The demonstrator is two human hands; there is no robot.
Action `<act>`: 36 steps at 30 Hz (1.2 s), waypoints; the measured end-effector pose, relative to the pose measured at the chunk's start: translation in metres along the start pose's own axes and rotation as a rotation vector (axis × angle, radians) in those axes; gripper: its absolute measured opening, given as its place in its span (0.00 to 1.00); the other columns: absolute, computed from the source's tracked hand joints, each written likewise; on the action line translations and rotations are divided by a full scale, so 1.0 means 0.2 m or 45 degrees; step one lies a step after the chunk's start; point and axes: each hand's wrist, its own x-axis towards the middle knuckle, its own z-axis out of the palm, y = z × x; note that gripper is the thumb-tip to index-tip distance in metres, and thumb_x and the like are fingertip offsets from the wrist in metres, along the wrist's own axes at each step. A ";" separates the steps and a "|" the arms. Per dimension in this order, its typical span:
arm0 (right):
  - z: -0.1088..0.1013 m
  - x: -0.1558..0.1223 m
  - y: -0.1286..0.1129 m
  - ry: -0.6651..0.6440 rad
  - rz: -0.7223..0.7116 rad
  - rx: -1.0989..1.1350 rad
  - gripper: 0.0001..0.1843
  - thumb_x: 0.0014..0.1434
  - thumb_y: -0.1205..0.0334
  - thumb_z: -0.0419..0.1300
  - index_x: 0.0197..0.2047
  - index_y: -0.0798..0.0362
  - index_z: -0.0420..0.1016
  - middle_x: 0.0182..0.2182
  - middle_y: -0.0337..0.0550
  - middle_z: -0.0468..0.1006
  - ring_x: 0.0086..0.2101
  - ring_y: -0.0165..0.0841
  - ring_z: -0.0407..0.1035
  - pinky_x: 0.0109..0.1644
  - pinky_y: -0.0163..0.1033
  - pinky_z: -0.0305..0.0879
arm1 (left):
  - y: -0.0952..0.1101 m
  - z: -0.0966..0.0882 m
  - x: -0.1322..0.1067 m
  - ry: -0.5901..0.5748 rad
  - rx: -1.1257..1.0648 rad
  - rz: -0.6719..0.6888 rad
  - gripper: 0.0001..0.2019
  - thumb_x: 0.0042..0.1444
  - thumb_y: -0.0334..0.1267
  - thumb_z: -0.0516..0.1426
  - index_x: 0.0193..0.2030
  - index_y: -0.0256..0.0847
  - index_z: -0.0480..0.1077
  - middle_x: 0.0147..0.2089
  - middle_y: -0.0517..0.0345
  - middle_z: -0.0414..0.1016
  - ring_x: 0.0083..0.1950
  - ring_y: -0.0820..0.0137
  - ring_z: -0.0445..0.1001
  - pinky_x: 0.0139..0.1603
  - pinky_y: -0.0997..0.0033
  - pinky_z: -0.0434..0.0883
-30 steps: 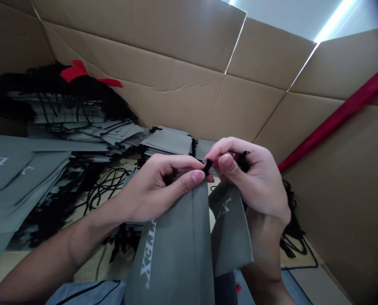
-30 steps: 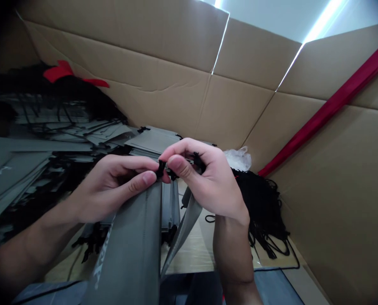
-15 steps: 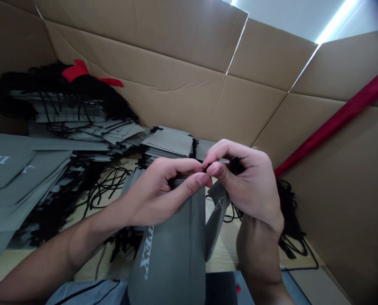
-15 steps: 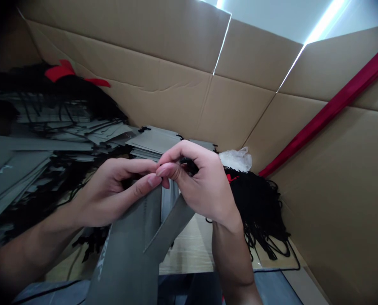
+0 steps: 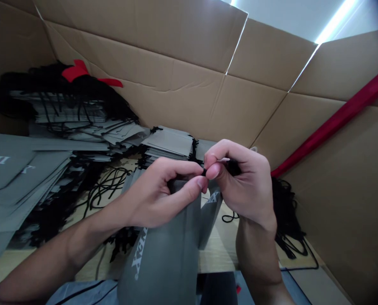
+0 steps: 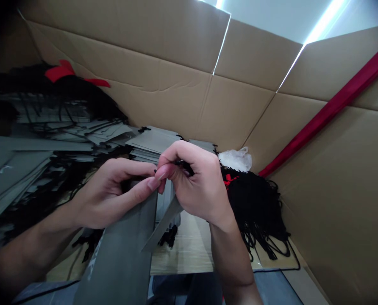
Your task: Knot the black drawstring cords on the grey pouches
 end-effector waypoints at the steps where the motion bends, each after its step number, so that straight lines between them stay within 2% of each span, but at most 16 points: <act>1: 0.00 0.00 0.00 -0.004 0.000 -0.002 0.14 0.73 0.58 0.75 0.36 0.50 0.80 0.30 0.35 0.79 0.28 0.28 0.71 0.33 0.35 0.70 | 0.00 0.00 0.00 -0.007 0.001 -0.010 0.16 0.78 0.41 0.57 0.37 0.38 0.77 0.28 0.65 0.62 0.29 0.75 0.58 0.27 0.75 0.57; 4: 0.00 0.00 0.00 -0.017 -0.009 0.009 0.13 0.73 0.61 0.75 0.36 0.50 0.80 0.30 0.35 0.79 0.29 0.28 0.71 0.34 0.34 0.71 | 0.00 -0.01 -0.01 -0.043 0.010 -0.023 0.16 0.77 0.40 0.57 0.36 0.39 0.76 0.28 0.63 0.63 0.29 0.74 0.60 0.27 0.74 0.56; 9: -0.01 0.00 0.01 0.000 -0.002 0.036 0.15 0.73 0.53 0.76 0.37 0.49 0.81 0.31 0.38 0.80 0.30 0.31 0.72 0.33 0.36 0.72 | 0.02 -0.03 -0.01 -0.086 -0.044 -0.007 0.14 0.76 0.40 0.60 0.36 0.38 0.77 0.26 0.66 0.61 0.26 0.76 0.56 0.24 0.74 0.52; 12: -0.02 0.01 0.01 -0.012 0.014 0.064 0.11 0.74 0.51 0.74 0.43 0.48 0.85 0.34 0.40 0.82 0.32 0.32 0.77 0.36 0.37 0.75 | 0.03 -0.04 0.00 -0.080 -0.073 -0.019 0.16 0.78 0.41 0.59 0.37 0.38 0.77 0.26 0.67 0.59 0.25 0.77 0.55 0.24 0.76 0.52; 16: -0.06 0.02 0.00 -0.138 0.061 0.223 0.06 0.77 0.57 0.71 0.51 0.49 0.88 0.35 0.39 0.84 0.30 0.30 0.79 0.38 0.37 0.77 | 0.03 -0.04 0.00 -0.088 -0.105 -0.007 0.18 0.79 0.41 0.57 0.36 0.38 0.77 0.26 0.67 0.60 0.26 0.77 0.56 0.26 0.76 0.53; 21: -0.09 0.03 0.03 -0.204 0.089 0.271 0.12 0.72 0.57 0.77 0.56 0.49 0.92 0.38 0.41 0.84 0.34 0.32 0.80 0.38 0.36 0.77 | 0.01 -0.04 0.01 -0.041 -0.122 0.011 0.21 0.80 0.47 0.59 0.35 0.38 0.77 0.27 0.66 0.65 0.28 0.76 0.59 0.28 0.76 0.58; 25: -0.07 0.05 0.07 -0.204 0.022 0.327 0.09 0.68 0.56 0.80 0.49 0.48 0.94 0.40 0.42 0.86 0.32 0.31 0.80 0.36 0.36 0.78 | 0.01 -0.03 0.02 -0.033 -0.124 0.035 0.25 0.80 0.56 0.60 0.36 0.38 0.78 0.29 0.64 0.70 0.29 0.76 0.61 0.28 0.75 0.58; 28: -0.06 0.05 0.08 -0.168 -0.033 0.313 0.12 0.66 0.49 0.82 0.41 0.49 0.93 0.38 0.43 0.86 0.32 0.32 0.79 0.36 0.37 0.79 | 0.01 -0.03 0.02 -0.042 -0.130 0.031 0.26 0.80 0.56 0.60 0.36 0.37 0.79 0.28 0.64 0.70 0.28 0.76 0.59 0.28 0.75 0.59; 30: -0.05 0.05 0.08 -0.151 -0.041 0.291 0.14 0.64 0.47 0.82 0.39 0.49 0.92 0.37 0.43 0.86 0.31 0.31 0.78 0.34 0.37 0.78 | 0.01 -0.02 0.01 -0.056 -0.140 0.007 0.23 0.79 0.54 0.61 0.38 0.37 0.81 0.30 0.63 0.72 0.29 0.75 0.62 0.29 0.75 0.60; 33: -0.05 0.04 0.06 -0.135 0.003 0.293 0.12 0.68 0.51 0.80 0.40 0.50 0.90 0.35 0.40 0.84 0.26 0.29 0.75 0.28 0.35 0.72 | 0.00 -0.02 0.00 -0.099 -0.134 -0.064 0.18 0.76 0.51 0.64 0.42 0.38 0.81 0.33 0.60 0.75 0.33 0.72 0.69 0.31 0.75 0.65; 36: -0.07 0.03 0.05 -0.103 0.000 0.195 0.08 0.72 0.58 0.77 0.41 0.51 0.88 0.34 0.40 0.84 0.31 0.30 0.77 0.34 0.35 0.74 | -0.02 -0.02 0.00 -0.147 -0.136 -0.103 0.19 0.75 0.50 0.65 0.36 0.38 0.78 0.31 0.61 0.71 0.30 0.73 0.67 0.28 0.75 0.64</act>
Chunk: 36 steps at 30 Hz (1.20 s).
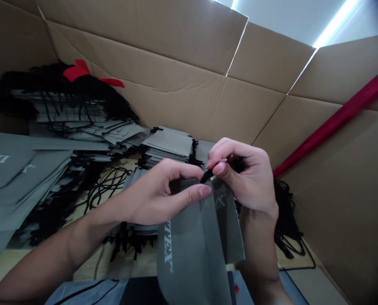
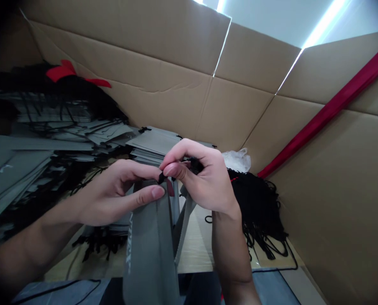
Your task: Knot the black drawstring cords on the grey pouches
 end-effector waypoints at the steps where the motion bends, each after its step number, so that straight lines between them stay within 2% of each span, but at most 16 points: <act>1: -0.01 0.00 0.00 0.001 -0.006 -0.030 0.07 0.72 0.58 0.76 0.41 0.50 0.89 0.34 0.40 0.84 0.34 0.31 0.78 0.37 0.35 0.74 | 0.00 0.00 0.00 -0.014 -0.014 -0.005 0.20 0.75 0.50 0.65 0.34 0.38 0.77 0.29 0.63 0.68 0.29 0.74 0.64 0.27 0.75 0.62; 4: -0.04 0.00 0.00 -0.090 0.012 -0.017 0.09 0.69 0.55 0.79 0.47 0.50 0.91 0.37 0.41 0.85 0.33 0.31 0.74 0.33 0.35 0.70 | -0.01 -0.01 0.00 -0.044 -0.079 -0.029 0.21 0.73 0.47 0.68 0.31 0.37 0.74 0.27 0.66 0.59 0.29 0.76 0.55 0.26 0.74 0.54; 6: -0.05 0.01 0.01 -0.209 -0.007 0.023 0.14 0.65 0.55 0.82 0.51 0.50 0.92 0.39 0.42 0.85 0.33 0.30 0.73 0.32 0.34 0.68 | -0.01 -0.02 0.00 -0.057 -0.145 -0.032 0.18 0.71 0.44 0.70 0.32 0.37 0.76 0.28 0.66 0.59 0.30 0.76 0.54 0.27 0.75 0.54; 9: -0.06 0.02 0.02 -0.312 -0.068 0.057 0.08 0.66 0.60 0.81 0.47 0.52 0.92 0.39 0.42 0.86 0.35 0.30 0.76 0.37 0.34 0.72 | -0.01 -0.02 0.00 -0.082 -0.241 -0.026 0.10 0.71 0.41 0.70 0.40 0.38 0.83 0.31 0.65 0.66 0.33 0.75 0.59 0.30 0.76 0.58; 11: -0.06 0.02 0.03 -0.337 -0.068 0.067 0.06 0.69 0.61 0.79 0.45 0.53 0.91 0.38 0.42 0.86 0.35 0.30 0.77 0.38 0.34 0.73 | -0.01 -0.02 0.00 -0.097 -0.264 -0.034 0.07 0.71 0.40 0.70 0.43 0.38 0.85 0.31 0.65 0.63 0.32 0.75 0.56 0.29 0.76 0.55; 13: -0.06 0.02 0.03 -0.347 -0.050 0.089 0.08 0.70 0.58 0.79 0.44 0.54 0.90 0.37 0.42 0.86 0.35 0.30 0.78 0.39 0.33 0.74 | -0.01 -0.01 -0.01 -0.118 -0.264 -0.058 0.09 0.72 0.39 0.68 0.42 0.37 0.84 0.29 0.66 0.56 0.30 0.76 0.51 0.27 0.74 0.49; 16: -0.04 0.01 0.03 -0.330 -0.017 0.136 0.10 0.70 0.56 0.79 0.42 0.54 0.89 0.35 0.41 0.86 0.33 0.30 0.77 0.38 0.33 0.74 | -0.02 -0.01 -0.01 -0.138 -0.253 -0.072 0.11 0.74 0.38 0.66 0.38 0.37 0.81 0.29 0.66 0.53 0.30 0.77 0.49 0.27 0.73 0.47; 22: 0.01 0.01 0.02 -0.268 0.048 0.281 0.09 0.69 0.63 0.79 0.38 0.56 0.87 0.32 0.41 0.85 0.32 0.28 0.77 0.38 0.30 0.75 | 0.01 0.01 -0.02 -0.041 -0.093 0.123 0.18 0.77 0.34 0.60 0.31 0.37 0.71 0.27 0.68 0.52 0.27 0.79 0.50 0.26 0.74 0.49; 26: 0.03 0.02 0.01 -0.250 0.129 0.363 0.11 0.67 0.61 0.80 0.36 0.56 0.86 0.31 0.41 0.83 0.32 0.28 0.75 0.37 0.31 0.74 | 0.03 0.01 -0.03 0.006 0.026 0.226 0.16 0.77 0.31 0.59 0.33 0.38 0.72 0.26 0.68 0.55 0.26 0.80 0.53 0.25 0.75 0.50; 29: 0.01 0.01 0.00 -0.256 0.160 0.353 0.08 0.66 0.61 0.81 0.40 0.55 0.89 0.33 0.41 0.84 0.33 0.29 0.76 0.39 0.32 0.75 | 0.02 0.01 -0.02 -0.003 -0.008 0.183 0.18 0.78 0.34 0.58 0.32 0.38 0.69 0.27 0.68 0.53 0.27 0.79 0.51 0.25 0.75 0.50; 32: -0.03 0.00 -0.01 -0.174 0.174 0.276 0.09 0.67 0.61 0.80 0.48 0.52 0.91 0.39 0.42 0.86 0.37 0.29 0.78 0.41 0.32 0.75 | 0.01 0.01 -0.01 -0.013 -0.090 0.094 0.22 0.79 0.39 0.58 0.29 0.40 0.63 0.27 0.68 0.51 0.28 0.78 0.51 0.25 0.75 0.50; 34: -0.05 0.00 -0.02 -0.125 0.187 0.213 0.11 0.67 0.59 0.80 0.51 0.51 0.91 0.39 0.41 0.85 0.36 0.29 0.78 0.39 0.31 0.74 | 0.00 0.01 0.01 -0.026 -0.128 0.042 0.22 0.77 0.40 0.59 0.29 0.41 0.61 0.27 0.68 0.51 0.27 0.78 0.51 0.25 0.75 0.51; 36: -0.05 0.00 -0.02 -0.098 0.177 0.155 0.11 0.66 0.58 0.81 0.49 0.50 0.91 0.36 0.39 0.83 0.34 0.29 0.76 0.36 0.31 0.71 | -0.01 0.01 0.01 -0.029 -0.131 0.016 0.22 0.77 0.41 0.60 0.29 0.41 0.62 0.27 0.68 0.52 0.28 0.78 0.52 0.25 0.75 0.51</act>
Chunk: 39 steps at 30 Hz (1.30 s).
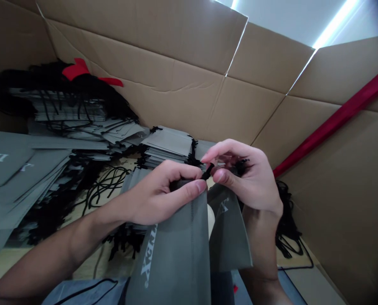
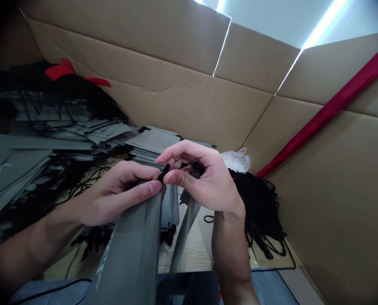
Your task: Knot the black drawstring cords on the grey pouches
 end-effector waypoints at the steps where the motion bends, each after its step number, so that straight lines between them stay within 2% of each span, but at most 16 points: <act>1: 0.00 0.00 0.00 0.017 -0.017 -0.027 0.10 0.66 0.58 0.82 0.47 0.50 0.92 0.35 0.39 0.83 0.34 0.28 0.76 0.35 0.31 0.71 | 0.00 0.00 0.00 0.003 0.003 0.003 0.21 0.77 0.41 0.60 0.30 0.40 0.63 0.28 0.68 0.52 0.28 0.78 0.52 0.25 0.75 0.51; 4: 0.02 0.01 0.00 0.076 -0.073 -0.109 0.09 0.64 0.59 0.83 0.41 0.51 0.90 0.33 0.38 0.85 0.32 0.28 0.75 0.35 0.31 0.70 | 0.00 0.00 0.00 0.014 0.018 0.032 0.22 0.78 0.41 0.59 0.29 0.41 0.61 0.28 0.68 0.51 0.28 0.78 0.50 0.25 0.75 0.50; 10: 0.06 0.00 0.01 0.134 -0.089 -0.217 0.13 0.68 0.55 0.81 0.35 0.52 0.86 0.32 0.37 0.84 0.33 0.28 0.75 0.37 0.33 0.70 | 0.00 0.02 0.00 -0.025 0.172 0.142 0.23 0.78 0.35 0.56 0.28 0.41 0.56 0.26 0.67 0.49 0.28 0.78 0.50 0.27 0.73 0.50; 15: 0.04 0.00 0.03 0.128 -0.140 -0.186 0.12 0.71 0.54 0.78 0.38 0.51 0.87 0.33 0.38 0.83 0.33 0.29 0.73 0.36 0.34 0.68 | 0.00 0.01 0.00 0.007 0.122 0.077 0.24 0.77 0.38 0.59 0.28 0.42 0.56 0.26 0.68 0.48 0.27 0.78 0.49 0.25 0.73 0.49; 18: 0.01 0.01 0.03 -0.014 -0.198 -0.129 0.11 0.68 0.53 0.80 0.47 0.51 0.91 0.39 0.41 0.84 0.34 0.29 0.73 0.35 0.34 0.68 | 0.00 -0.01 0.00 0.002 0.041 0.020 0.24 0.75 0.41 0.64 0.27 0.40 0.62 0.27 0.68 0.50 0.28 0.78 0.49 0.25 0.74 0.49; 20: -0.02 0.02 0.03 -0.132 -0.230 -0.120 0.14 0.66 0.56 0.82 0.51 0.51 0.92 0.42 0.42 0.84 0.35 0.28 0.73 0.36 0.33 0.70 | -0.01 -0.02 0.00 -0.020 -0.013 -0.011 0.21 0.74 0.43 0.65 0.29 0.37 0.71 0.28 0.66 0.58 0.29 0.77 0.53 0.27 0.75 0.52; 23: -0.03 0.02 0.05 -0.238 -0.265 -0.113 0.08 0.67 0.61 0.81 0.47 0.53 0.91 0.41 0.43 0.84 0.34 0.28 0.75 0.35 0.33 0.72 | -0.02 -0.03 0.00 -0.058 -0.050 -0.059 0.15 0.74 0.47 0.66 0.40 0.37 0.83 0.32 0.62 0.71 0.34 0.74 0.62 0.32 0.75 0.59; 25: -0.03 0.03 0.06 -0.264 -0.250 -0.116 0.03 0.69 0.64 0.78 0.44 0.52 0.90 0.40 0.43 0.85 0.34 0.30 0.77 0.36 0.34 0.74 | -0.02 -0.03 0.00 -0.078 -0.031 -0.064 0.14 0.74 0.47 0.66 0.43 0.38 0.85 0.32 0.62 0.71 0.33 0.73 0.62 0.31 0.74 0.59; 28: -0.02 0.03 0.07 -0.261 -0.230 -0.117 0.02 0.69 0.65 0.77 0.43 0.51 0.90 0.38 0.42 0.86 0.35 0.32 0.79 0.38 0.36 0.77 | -0.01 -0.01 0.00 -0.079 -0.010 -0.025 0.12 0.75 0.43 0.65 0.40 0.38 0.82 0.29 0.66 0.62 0.30 0.75 0.55 0.28 0.74 0.53; 30: -0.01 0.02 0.07 -0.222 -0.241 -0.109 0.03 0.70 0.63 0.77 0.42 0.51 0.89 0.37 0.42 0.87 0.35 0.33 0.80 0.39 0.37 0.77 | 0.00 0.00 -0.01 -0.022 0.045 0.046 0.14 0.76 0.39 0.63 0.36 0.38 0.78 0.28 0.67 0.56 0.29 0.76 0.52 0.27 0.73 0.51; 32: 0.01 0.02 0.06 -0.177 -0.237 -0.107 0.05 0.72 0.61 0.76 0.41 0.51 0.89 0.36 0.42 0.87 0.36 0.33 0.79 0.39 0.37 0.76 | 0.00 0.03 -0.01 0.077 0.145 0.169 0.18 0.77 0.37 0.60 0.32 0.39 0.74 0.27 0.67 0.55 0.29 0.76 0.52 0.28 0.72 0.52; 35: 0.03 0.01 0.06 -0.122 -0.223 -0.093 0.06 0.72 0.61 0.75 0.40 0.51 0.88 0.35 0.42 0.86 0.35 0.33 0.79 0.41 0.38 0.75 | -0.01 0.06 -0.03 0.222 0.305 0.323 0.18 0.76 0.34 0.60 0.30 0.40 0.70 0.27 0.64 0.65 0.29 0.75 0.60 0.31 0.71 0.58; 37: 0.05 0.02 0.06 -0.100 -0.219 -0.075 0.07 0.72 0.62 0.75 0.40 0.51 0.88 0.35 0.42 0.86 0.35 0.33 0.78 0.42 0.38 0.75 | -0.02 0.08 -0.04 0.294 0.375 0.353 0.17 0.76 0.35 0.60 0.31 0.41 0.70 0.28 0.61 0.71 0.30 0.73 0.65 0.32 0.70 0.62; 39: 0.06 0.02 0.06 -0.080 -0.213 -0.046 0.07 0.72 0.63 0.75 0.39 0.52 0.87 0.34 0.42 0.86 0.35 0.33 0.78 0.42 0.38 0.75 | -0.03 0.09 -0.05 0.345 0.408 0.354 0.19 0.76 0.38 0.60 0.30 0.42 0.69 0.29 0.58 0.73 0.31 0.71 0.68 0.33 0.68 0.65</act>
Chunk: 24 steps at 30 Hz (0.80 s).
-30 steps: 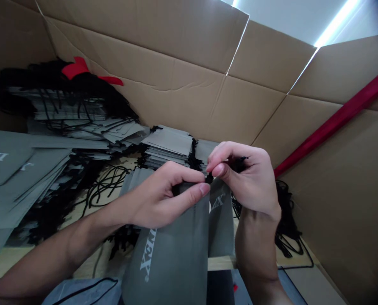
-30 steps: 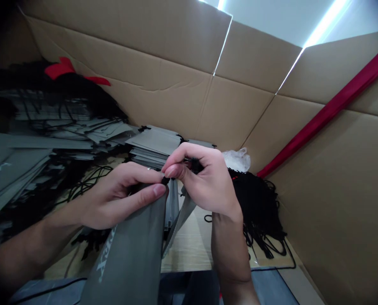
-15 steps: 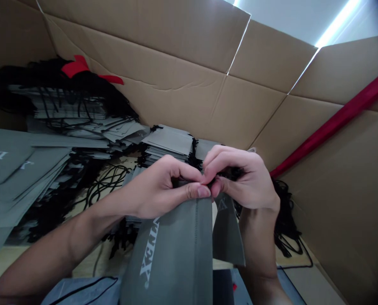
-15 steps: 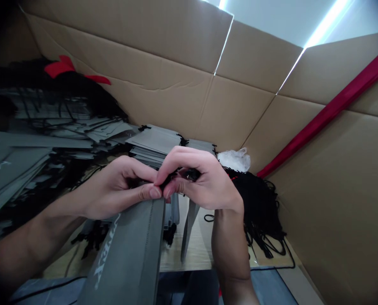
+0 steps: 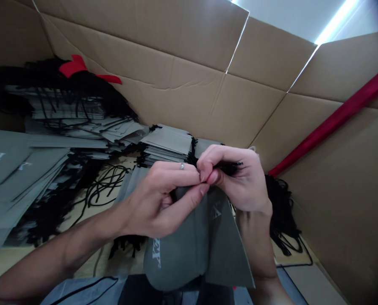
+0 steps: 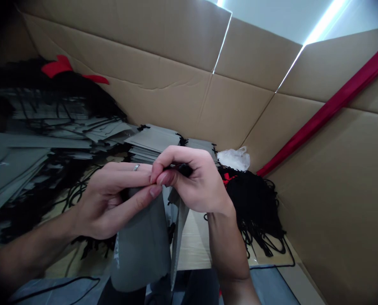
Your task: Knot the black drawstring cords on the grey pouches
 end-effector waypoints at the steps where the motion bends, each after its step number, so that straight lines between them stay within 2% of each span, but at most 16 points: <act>1: 0.00 0.00 0.00 0.008 0.013 0.018 0.07 0.72 0.63 0.75 0.39 0.53 0.87 0.34 0.42 0.85 0.35 0.32 0.77 0.42 0.37 0.75 | 0.00 0.00 0.00 0.012 0.013 -0.001 0.19 0.76 0.38 0.59 0.29 0.42 0.68 0.29 0.58 0.73 0.31 0.70 0.69 0.34 0.68 0.66; 3: 0.01 0.01 0.00 0.012 0.056 0.078 0.09 0.71 0.61 0.76 0.37 0.53 0.87 0.33 0.42 0.84 0.34 0.32 0.76 0.40 0.36 0.74 | 0.00 0.01 -0.01 0.023 0.026 0.020 0.19 0.76 0.38 0.59 0.29 0.43 0.67 0.28 0.58 0.71 0.31 0.70 0.69 0.35 0.67 0.68; 7: 0.02 0.01 -0.02 -0.002 0.235 0.244 0.15 0.68 0.54 0.78 0.34 0.54 0.86 0.30 0.43 0.83 0.31 0.31 0.72 0.35 0.36 0.69 | 0.01 0.02 0.00 -0.002 0.027 0.162 0.17 0.74 0.30 0.59 0.30 0.42 0.66 0.26 0.63 0.64 0.31 0.71 0.63 0.34 0.68 0.63; 9: 0.01 0.01 -0.03 -0.020 0.293 0.277 0.15 0.68 0.54 0.79 0.35 0.53 0.86 0.31 0.42 0.81 0.31 0.31 0.70 0.33 0.36 0.67 | 0.01 0.00 0.01 -0.037 0.032 0.180 0.17 0.75 0.29 0.58 0.31 0.42 0.66 0.26 0.64 0.62 0.31 0.73 0.61 0.35 0.69 0.62; 12: 0.00 -0.01 -0.03 -0.031 0.283 0.233 0.10 0.71 0.56 0.77 0.44 0.53 0.87 0.34 0.40 0.80 0.31 0.29 0.69 0.33 0.35 0.64 | 0.01 -0.05 0.03 -0.142 -0.039 -0.023 0.18 0.78 0.35 0.57 0.32 0.40 0.67 0.27 0.66 0.60 0.28 0.76 0.58 0.31 0.72 0.59; 14: -0.02 -0.03 -0.03 0.052 0.269 0.148 0.11 0.76 0.54 0.73 0.53 0.51 0.86 0.33 0.39 0.78 0.29 0.29 0.67 0.32 0.36 0.61 | 0.01 -0.09 0.05 -0.201 -0.147 -0.234 0.21 0.79 0.41 0.57 0.30 0.40 0.65 0.26 0.67 0.56 0.26 0.77 0.54 0.27 0.73 0.55; 15: -0.02 -0.03 -0.02 0.113 0.263 0.107 0.12 0.78 0.51 0.70 0.54 0.50 0.85 0.31 0.37 0.75 0.28 0.28 0.65 0.31 0.36 0.58 | 0.01 -0.11 0.06 -0.213 -0.214 -0.320 0.23 0.79 0.44 0.58 0.29 0.40 0.65 0.26 0.67 0.56 0.26 0.77 0.54 0.25 0.74 0.54; 17: -0.02 -0.05 -0.02 0.218 0.252 0.034 0.16 0.80 0.45 0.67 0.49 0.50 0.81 0.26 0.34 0.66 0.25 0.29 0.56 0.29 0.38 0.50 | 0.01 -0.13 0.07 -0.233 -0.338 -0.439 0.25 0.78 0.51 0.61 0.29 0.40 0.67 0.26 0.66 0.58 0.26 0.77 0.56 0.24 0.75 0.55; 19: -0.02 -0.06 -0.03 0.282 0.259 0.013 0.24 0.77 0.36 0.66 0.43 0.49 0.76 0.26 0.33 0.58 0.25 0.29 0.48 0.29 0.40 0.45 | 0.00 -0.13 0.07 -0.268 -0.442 -0.484 0.24 0.79 0.54 0.61 0.34 0.39 0.74 0.27 0.65 0.63 0.26 0.76 0.58 0.24 0.76 0.56; 21: -0.01 -0.07 -0.06 0.324 0.313 0.018 0.30 0.76 0.29 0.63 0.41 0.49 0.74 0.28 0.35 0.58 0.27 0.31 0.48 0.31 0.42 0.45 | -0.01 -0.13 0.07 -0.300 -0.503 -0.490 0.22 0.80 0.53 0.58 0.40 0.38 0.77 0.29 0.64 0.65 0.27 0.76 0.60 0.24 0.77 0.57; 22: -0.01 -0.07 -0.08 0.339 0.335 0.009 0.30 0.77 0.29 0.60 0.41 0.49 0.74 0.30 0.37 0.59 0.29 0.33 0.50 0.33 0.42 0.46 | -0.01 -0.13 0.07 -0.310 -0.517 -0.489 0.21 0.81 0.53 0.57 0.42 0.38 0.78 0.30 0.64 0.65 0.27 0.76 0.60 0.25 0.77 0.57; 24: -0.01 -0.08 -0.13 0.346 0.371 -0.039 0.26 0.81 0.38 0.57 0.38 0.49 0.72 0.31 0.40 0.62 0.32 0.35 0.54 0.35 0.43 0.50 | -0.02 -0.13 0.07 -0.323 -0.521 -0.496 0.21 0.82 0.54 0.57 0.43 0.39 0.78 0.31 0.64 0.65 0.28 0.75 0.60 0.26 0.76 0.58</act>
